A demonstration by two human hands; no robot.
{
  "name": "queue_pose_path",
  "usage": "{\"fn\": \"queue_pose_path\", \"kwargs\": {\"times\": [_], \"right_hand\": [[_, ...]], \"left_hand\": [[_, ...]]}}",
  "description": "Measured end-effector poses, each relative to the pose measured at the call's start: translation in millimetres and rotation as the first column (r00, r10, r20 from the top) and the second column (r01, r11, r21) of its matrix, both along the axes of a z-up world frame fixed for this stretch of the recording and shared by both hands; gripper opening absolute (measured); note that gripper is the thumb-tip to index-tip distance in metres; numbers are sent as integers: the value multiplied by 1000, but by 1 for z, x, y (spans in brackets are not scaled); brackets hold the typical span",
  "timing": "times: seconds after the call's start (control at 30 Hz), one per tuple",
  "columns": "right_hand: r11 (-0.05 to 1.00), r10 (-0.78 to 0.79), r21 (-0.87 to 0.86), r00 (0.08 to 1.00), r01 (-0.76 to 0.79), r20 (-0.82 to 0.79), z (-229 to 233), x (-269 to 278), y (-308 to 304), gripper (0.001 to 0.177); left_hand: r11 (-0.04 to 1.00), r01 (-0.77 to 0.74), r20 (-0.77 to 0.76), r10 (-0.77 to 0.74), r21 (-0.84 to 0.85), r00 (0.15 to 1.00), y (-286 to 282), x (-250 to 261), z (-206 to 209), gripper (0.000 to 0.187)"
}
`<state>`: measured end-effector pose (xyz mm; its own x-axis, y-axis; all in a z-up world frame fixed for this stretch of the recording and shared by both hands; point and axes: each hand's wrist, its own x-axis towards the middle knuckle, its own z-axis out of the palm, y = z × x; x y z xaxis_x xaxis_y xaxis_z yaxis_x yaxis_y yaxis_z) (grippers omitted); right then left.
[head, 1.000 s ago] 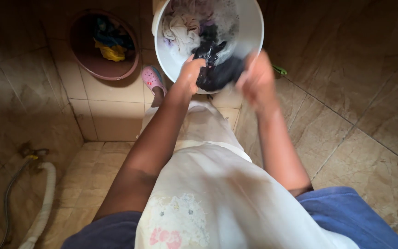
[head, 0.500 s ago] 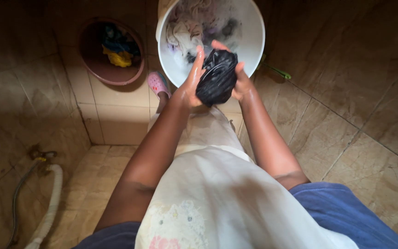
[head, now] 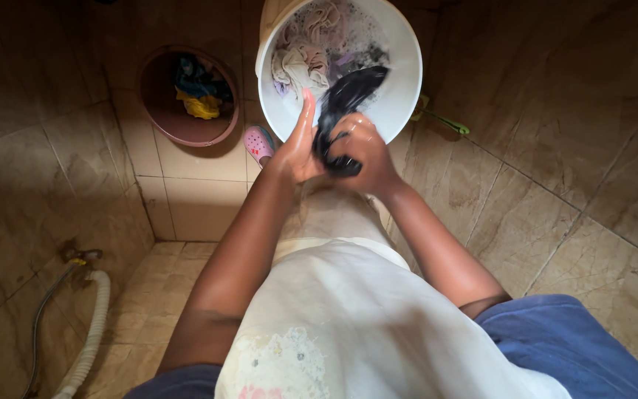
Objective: Hand-washing various items of clothing in a bucket with soapy water.
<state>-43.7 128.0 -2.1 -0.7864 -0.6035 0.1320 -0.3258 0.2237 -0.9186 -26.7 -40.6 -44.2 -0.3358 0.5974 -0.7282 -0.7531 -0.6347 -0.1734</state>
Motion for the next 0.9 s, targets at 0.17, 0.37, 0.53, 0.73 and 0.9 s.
{"fn": "queue_pose_path", "kwargs": {"times": [0.17, 0.37, 0.53, 0.73, 0.9], "right_hand": [[996, -78, -21, 988, 81, 136, -13, 17, 8, 33], [870, -374, -198, 866, 451, 331, -7, 16, 3, 41], [683, -293, -340, 669, 646, 683, -12, 5, -2, 40], [446, 171, -252, 195, 859, 966, -83, 0, 25, 29], [796, 374, -379, 110, 471, 921, -20, -57, 11, 59]], "left_hand": [[975, -217, -104, 211, -44, 972, 34, 35, -95, 41], [840, -411, -183, 368, -354, 911, 66, 16, -45, 27], [700, -559, -473, 347, -443, 810, 71, 2, 8, 37], [92, -800, -658, -627, -593, 416, 52, -8, 54, 44], [226, -863, -367, -929, -452, -51, 40, 9, 25, 22]]}}
